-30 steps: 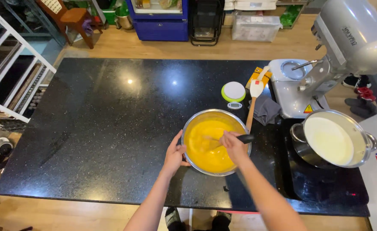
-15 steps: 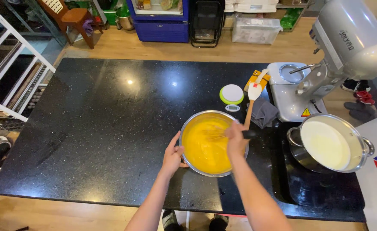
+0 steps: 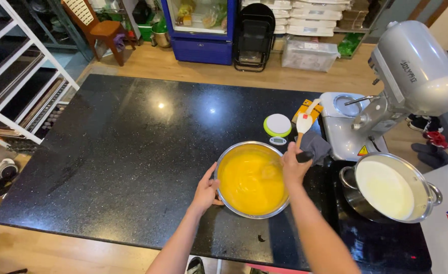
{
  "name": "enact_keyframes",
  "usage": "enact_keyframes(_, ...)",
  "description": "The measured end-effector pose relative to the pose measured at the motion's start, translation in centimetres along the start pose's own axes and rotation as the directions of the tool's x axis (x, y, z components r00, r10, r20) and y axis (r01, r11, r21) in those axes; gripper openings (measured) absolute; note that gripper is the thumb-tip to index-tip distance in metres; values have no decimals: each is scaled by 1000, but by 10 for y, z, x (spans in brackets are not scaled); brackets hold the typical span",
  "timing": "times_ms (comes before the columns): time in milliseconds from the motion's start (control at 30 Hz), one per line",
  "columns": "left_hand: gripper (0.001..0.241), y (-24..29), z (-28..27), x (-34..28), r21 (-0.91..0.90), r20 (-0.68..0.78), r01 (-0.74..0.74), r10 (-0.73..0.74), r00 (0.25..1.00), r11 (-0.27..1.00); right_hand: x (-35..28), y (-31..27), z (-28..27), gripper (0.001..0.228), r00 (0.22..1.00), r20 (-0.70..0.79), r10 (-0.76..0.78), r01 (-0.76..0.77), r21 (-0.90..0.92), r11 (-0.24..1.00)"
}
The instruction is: Whisking a yellow mixture in a bowl while gradually adding a white liquid from a pot.
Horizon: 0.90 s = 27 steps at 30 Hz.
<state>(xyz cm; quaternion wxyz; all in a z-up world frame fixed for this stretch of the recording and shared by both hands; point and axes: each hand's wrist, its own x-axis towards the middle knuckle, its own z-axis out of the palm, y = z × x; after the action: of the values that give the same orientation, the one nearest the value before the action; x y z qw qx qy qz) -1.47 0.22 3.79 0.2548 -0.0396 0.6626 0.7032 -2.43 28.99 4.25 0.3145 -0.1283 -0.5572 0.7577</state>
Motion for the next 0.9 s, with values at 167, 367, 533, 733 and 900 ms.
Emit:
enact_keyframes(167, 63, 3, -2, -1, 9, -14, 32, -31, 999, 999, -29, 44, 6, 44, 994, -106, -33, 52, 183, 982)
enact_keyframes(367, 63, -2, 0, 0, 25, -22, 32, -32, 999, 999, -27, 6, -11, 46, 836, 389, 387, -456, 102, 884)
enact_keyframes(533, 61, -2, 1, 0, 49, -32, 51, -49, 998, 997, -36, -44, 13, 43, 950, 237, 205, -180, -122, 976)
enact_keyframes(733, 61, -8, -1, 6, 58, -4, 35, -34, 999, 998, -21, -95, 14, 42, 974, 222, 47, -104, 253, 962)
enact_keyframes(900, 59, -12, 0, 7, 67, -4, 6, -6, 1000, 998, -14, -130, 7, 48, 975, 224, 3, -74, 309, 948)
